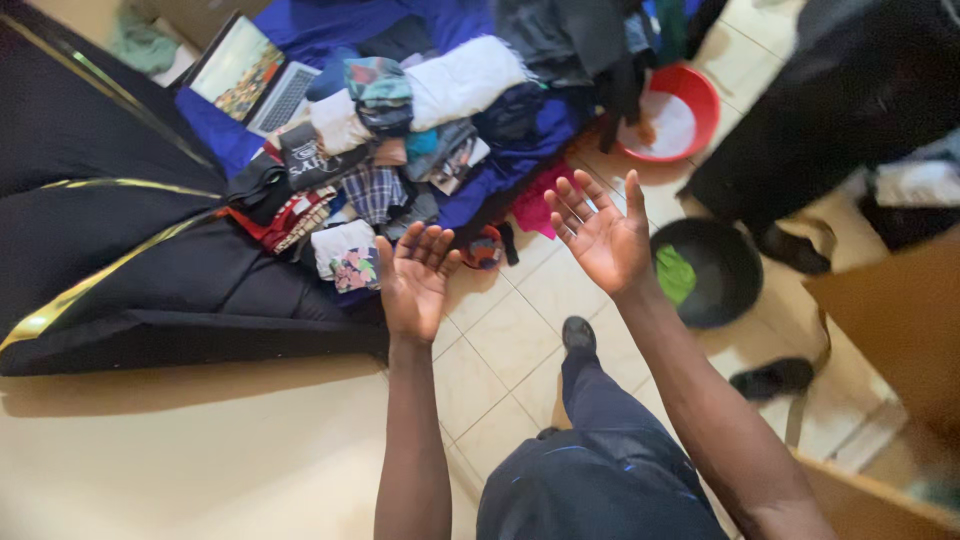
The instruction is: The person folds various clothing items on a bed and places them into a wooden wardrobe. The person handles shirts, pants, and other garments, folding them neatly before stacking them inside the wardrobe.
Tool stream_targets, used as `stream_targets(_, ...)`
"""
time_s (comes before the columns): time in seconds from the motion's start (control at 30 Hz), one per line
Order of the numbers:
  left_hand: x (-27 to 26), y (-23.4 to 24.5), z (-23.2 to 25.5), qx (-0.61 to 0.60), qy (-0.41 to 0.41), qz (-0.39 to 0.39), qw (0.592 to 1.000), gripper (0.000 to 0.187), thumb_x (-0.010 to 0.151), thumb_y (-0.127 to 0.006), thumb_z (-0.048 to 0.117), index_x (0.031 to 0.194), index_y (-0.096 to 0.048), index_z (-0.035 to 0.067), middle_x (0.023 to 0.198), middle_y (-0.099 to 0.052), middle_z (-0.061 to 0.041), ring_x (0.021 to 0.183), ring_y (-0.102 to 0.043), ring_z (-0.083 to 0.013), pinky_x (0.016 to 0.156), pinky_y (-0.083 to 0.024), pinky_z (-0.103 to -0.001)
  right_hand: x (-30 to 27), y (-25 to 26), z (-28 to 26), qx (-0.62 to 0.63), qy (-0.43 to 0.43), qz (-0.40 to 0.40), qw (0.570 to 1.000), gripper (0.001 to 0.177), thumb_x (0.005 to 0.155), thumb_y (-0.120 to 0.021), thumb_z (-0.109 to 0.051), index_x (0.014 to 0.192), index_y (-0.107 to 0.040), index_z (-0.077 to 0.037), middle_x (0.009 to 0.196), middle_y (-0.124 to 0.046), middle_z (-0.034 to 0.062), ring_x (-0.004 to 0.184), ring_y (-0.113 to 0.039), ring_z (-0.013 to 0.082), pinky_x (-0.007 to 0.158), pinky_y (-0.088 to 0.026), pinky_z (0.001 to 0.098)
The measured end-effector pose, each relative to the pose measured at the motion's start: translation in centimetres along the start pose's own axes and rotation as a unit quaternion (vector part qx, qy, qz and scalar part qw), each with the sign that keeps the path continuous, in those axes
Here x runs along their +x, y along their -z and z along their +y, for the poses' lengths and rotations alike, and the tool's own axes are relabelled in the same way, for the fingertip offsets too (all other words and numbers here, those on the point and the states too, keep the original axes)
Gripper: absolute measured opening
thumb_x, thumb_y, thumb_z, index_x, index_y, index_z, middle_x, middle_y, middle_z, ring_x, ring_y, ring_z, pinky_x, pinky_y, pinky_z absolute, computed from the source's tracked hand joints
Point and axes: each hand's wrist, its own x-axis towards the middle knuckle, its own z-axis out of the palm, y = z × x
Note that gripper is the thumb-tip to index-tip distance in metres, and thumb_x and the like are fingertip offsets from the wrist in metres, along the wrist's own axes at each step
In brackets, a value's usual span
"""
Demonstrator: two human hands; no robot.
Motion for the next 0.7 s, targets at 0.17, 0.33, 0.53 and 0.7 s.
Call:
stream_targets(0.17,6.5,1.1,-2.1,0.024,0.01,0.039,0.999,0.054,0.106,-0.052,0.053,0.128,-0.059,0.005,0.121,-0.068,-0.014,0.118,-0.065,-0.03,0.101,-0.053,-0.045,8.4,1.4,-2.3,-0.041,-0.051,0.006,0.998,0.066,0.098,-0.063,-0.062,0.134,-0.06,-0.007,0.134,-0.064,0.0127,0.134,-0.057,0.0304,0.111,-0.049,0.0437)
stream_targets(0.33,9.5,3.1,-1.9,0.021,0.018,0.081,0.996,0.047,0.108,-0.052,0.046,0.128,-0.059,0.004,0.12,-0.068,-0.014,0.113,-0.067,-0.0281,0.099,-0.055,-0.043,16.2,2.4,-2.4,-0.037,-0.116,0.008,0.993,0.062,0.099,-0.062,-0.06,0.133,-0.061,-0.008,0.133,-0.066,0.0125,0.133,-0.059,0.0306,0.11,-0.051,0.0437)
stream_targets(0.53,14.2,5.6,1.7,0.103,-0.007,0.155,0.983,0.033,0.107,-0.058,0.028,0.128,-0.059,0.004,0.116,-0.069,-0.013,0.106,-0.068,-0.0255,0.094,-0.056,-0.041,24.4,2.6,0.6,-0.054,-0.164,0.016,0.985,0.06,0.099,-0.062,-0.06,0.132,-0.062,-0.009,0.131,-0.068,0.0124,0.13,-0.061,0.0305,0.107,-0.052,0.0432)
stream_targets(0.7,19.8,8.7,5.7,0.109,-0.017,0.158,0.981,0.032,0.105,-0.06,0.026,0.128,-0.059,0.004,0.115,-0.069,-0.012,0.105,-0.07,-0.0244,0.092,-0.057,-0.039,31.4,2.9,3.9,-0.081,-0.185,0.015,0.979,0.06,0.1,-0.06,-0.06,0.13,-0.062,-0.008,0.128,-0.068,0.0125,0.129,-0.063,0.0315,0.106,-0.052,0.0435)
